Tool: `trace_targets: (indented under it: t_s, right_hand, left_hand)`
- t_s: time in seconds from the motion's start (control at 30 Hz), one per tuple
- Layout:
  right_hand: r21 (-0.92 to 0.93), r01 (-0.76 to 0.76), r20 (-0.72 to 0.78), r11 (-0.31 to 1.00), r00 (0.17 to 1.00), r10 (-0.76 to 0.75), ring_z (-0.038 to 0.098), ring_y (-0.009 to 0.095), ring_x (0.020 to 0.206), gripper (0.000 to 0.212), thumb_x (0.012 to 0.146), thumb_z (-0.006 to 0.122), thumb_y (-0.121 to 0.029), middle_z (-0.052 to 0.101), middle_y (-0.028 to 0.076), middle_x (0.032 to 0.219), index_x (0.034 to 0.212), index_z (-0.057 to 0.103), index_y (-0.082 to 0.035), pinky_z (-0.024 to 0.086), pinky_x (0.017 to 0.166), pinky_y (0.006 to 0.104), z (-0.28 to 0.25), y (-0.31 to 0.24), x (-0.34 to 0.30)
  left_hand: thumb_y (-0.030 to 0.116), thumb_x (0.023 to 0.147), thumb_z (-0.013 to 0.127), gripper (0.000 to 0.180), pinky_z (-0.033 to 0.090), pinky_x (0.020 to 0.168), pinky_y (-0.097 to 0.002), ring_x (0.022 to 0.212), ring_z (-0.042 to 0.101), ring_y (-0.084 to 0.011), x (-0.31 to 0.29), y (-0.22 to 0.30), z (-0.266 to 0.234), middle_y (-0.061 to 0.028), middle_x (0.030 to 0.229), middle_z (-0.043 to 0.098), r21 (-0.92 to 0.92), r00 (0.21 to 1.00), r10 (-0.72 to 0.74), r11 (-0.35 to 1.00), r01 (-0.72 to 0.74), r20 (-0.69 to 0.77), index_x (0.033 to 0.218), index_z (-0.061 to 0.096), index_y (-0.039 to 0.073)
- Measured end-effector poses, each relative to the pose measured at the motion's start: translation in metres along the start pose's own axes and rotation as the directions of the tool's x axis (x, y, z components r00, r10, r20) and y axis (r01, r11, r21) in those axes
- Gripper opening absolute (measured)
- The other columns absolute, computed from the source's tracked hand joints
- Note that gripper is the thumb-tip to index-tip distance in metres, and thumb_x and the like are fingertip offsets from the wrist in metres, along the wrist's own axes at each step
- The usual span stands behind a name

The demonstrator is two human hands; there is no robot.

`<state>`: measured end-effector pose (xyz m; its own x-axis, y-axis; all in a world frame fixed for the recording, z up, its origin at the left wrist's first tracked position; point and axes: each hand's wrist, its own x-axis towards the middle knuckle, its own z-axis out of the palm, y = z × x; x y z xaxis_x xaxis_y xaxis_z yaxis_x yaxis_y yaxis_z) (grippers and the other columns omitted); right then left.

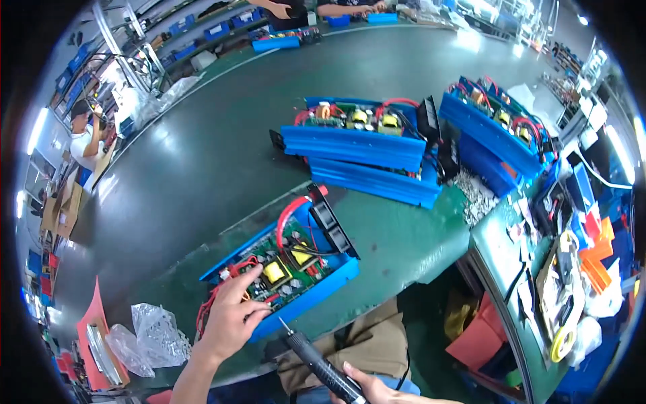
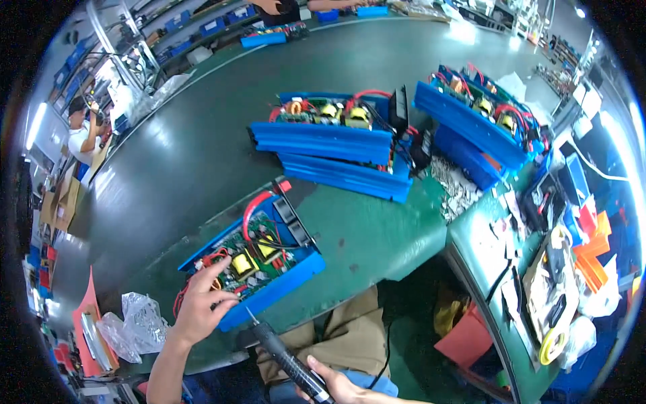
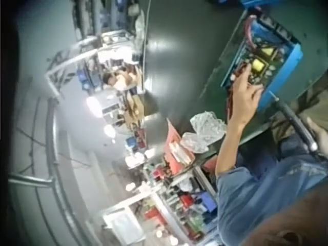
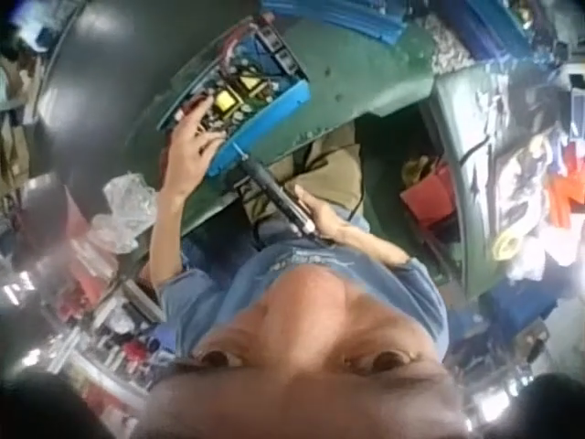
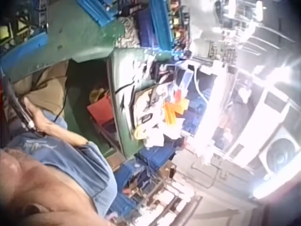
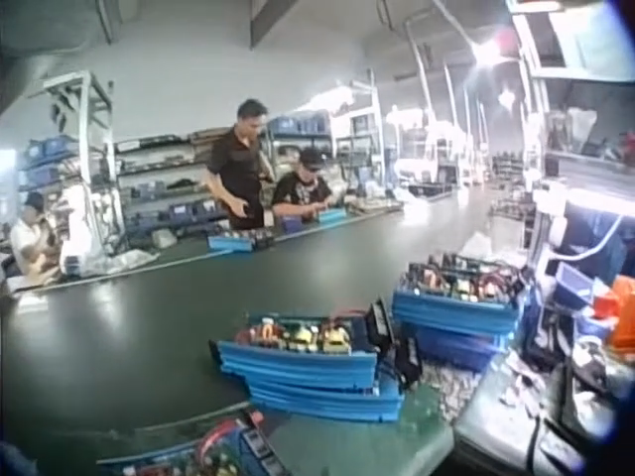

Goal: Assembling electronic components into blue housings on a factory production line.

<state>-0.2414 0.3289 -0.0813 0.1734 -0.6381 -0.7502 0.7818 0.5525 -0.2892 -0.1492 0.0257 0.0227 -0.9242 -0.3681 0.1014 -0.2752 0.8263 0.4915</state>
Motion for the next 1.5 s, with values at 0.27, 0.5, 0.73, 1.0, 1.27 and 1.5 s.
trace_targets:
  t_s: [0.27, 0.5, 0.73, 1.0, 1.27, 1.5]
  right_hand:
    - [-0.156, 0.209, -0.164, 0.965, 0.958, -0.234, 0.054, 0.012, 0.058, 0.060, 0.106, 0.035, -0.062, 0.063, 0.002, 0.072, 0.097, 0.067, -0.012, 0.041, 0.053, 0.0246, 0.015, 0.000, -0.001]
    - [-0.130, 0.163, -0.141, 0.978, 0.973, -0.181, 0.055, 0.011, 0.061, 0.059, 0.105, 0.034, -0.062, 0.063, 0.001, 0.072, 0.106, 0.066, -0.012, 0.040, 0.053, 0.0240, 0.011, 0.002, -0.002]
    - [-0.219, 0.177, 0.099, 0.959, 0.982, -0.159, 0.060, 0.016, 0.076, 0.075, 0.108, 0.018, -0.060, 0.065, 0.009, 0.087, 0.131, 0.053, 0.002, 0.048, 0.074, 0.0291, 0.010, -0.028, -0.013]
    - [-0.283, 0.127, 0.133, 0.951, 0.987, -0.092, 0.057, 0.014, 0.064, 0.097, 0.098, 0.020, -0.076, 0.063, 0.010, 0.078, 0.139, 0.049, 0.007, 0.042, 0.061, 0.0264, 0.017, -0.037, -0.014]
    - [-0.213, 0.072, 0.058, 0.974, 0.996, -0.061, 0.056, 0.014, 0.064, 0.098, 0.097, 0.023, -0.078, 0.061, 0.010, 0.074, 0.138, 0.049, 0.007, 0.040, 0.059, 0.0265, 0.023, -0.037, -0.017]
    - [-0.204, 0.075, 0.118, 0.976, 0.992, -0.052, 0.054, 0.013, 0.066, 0.097, 0.097, 0.019, -0.078, 0.062, 0.009, 0.078, 0.140, 0.048, 0.004, 0.039, 0.062, 0.0263, 0.021, -0.038, -0.016]
  left_hand:
    - [0.010, 0.081, 0.077, 0.012, 0.041, 0.108, -0.0460, 0.129, 0.053, -0.0350, 0.006, -0.007, -0.002, -0.0143, 0.147, 0.054, -0.039, 0.997, 0.080, 0.996, -0.081, -0.019, 0.092, 0.075, 0.004]
    - [0.009, 0.082, 0.075, 0.011, 0.041, 0.108, -0.0466, 0.127, 0.053, -0.0356, -0.003, -0.011, -0.001, -0.0140, 0.148, 0.052, 0.010, 0.996, 0.095, 0.995, -0.095, -0.004, 0.092, 0.072, 0.004]
    - [0.011, 0.081, 0.077, 0.016, 0.044, 0.106, -0.0479, 0.129, 0.052, -0.0378, 0.005, -0.018, -0.002, -0.0152, 0.150, 0.051, -0.012, 0.992, 0.125, 0.992, -0.125, -0.029, 0.092, 0.070, 0.001]
    - [0.010, 0.078, 0.078, 0.016, 0.044, 0.107, -0.0463, 0.131, 0.052, -0.0357, 0.002, -0.021, 0.002, -0.0145, 0.150, 0.051, -0.026, 0.995, 0.095, 0.995, -0.096, -0.015, 0.087, 0.070, -0.001]
    - [0.010, 0.083, 0.072, 0.013, 0.038, 0.113, -0.0492, 0.137, 0.048, -0.0364, 0.003, -0.019, 0.002, -0.0163, 0.153, 0.048, -0.058, 0.996, 0.073, 0.996, -0.070, 0.053, 0.089, 0.070, -0.001]
    - [0.003, 0.078, 0.062, 0.027, 0.024, 0.122, -0.0571, 0.145, 0.041, -0.0368, -0.009, 0.001, -0.005, -0.0236, 0.155, 0.043, 0.012, 0.986, 0.038, 0.999, -0.040, 0.161, 0.102, 0.068, -0.009]
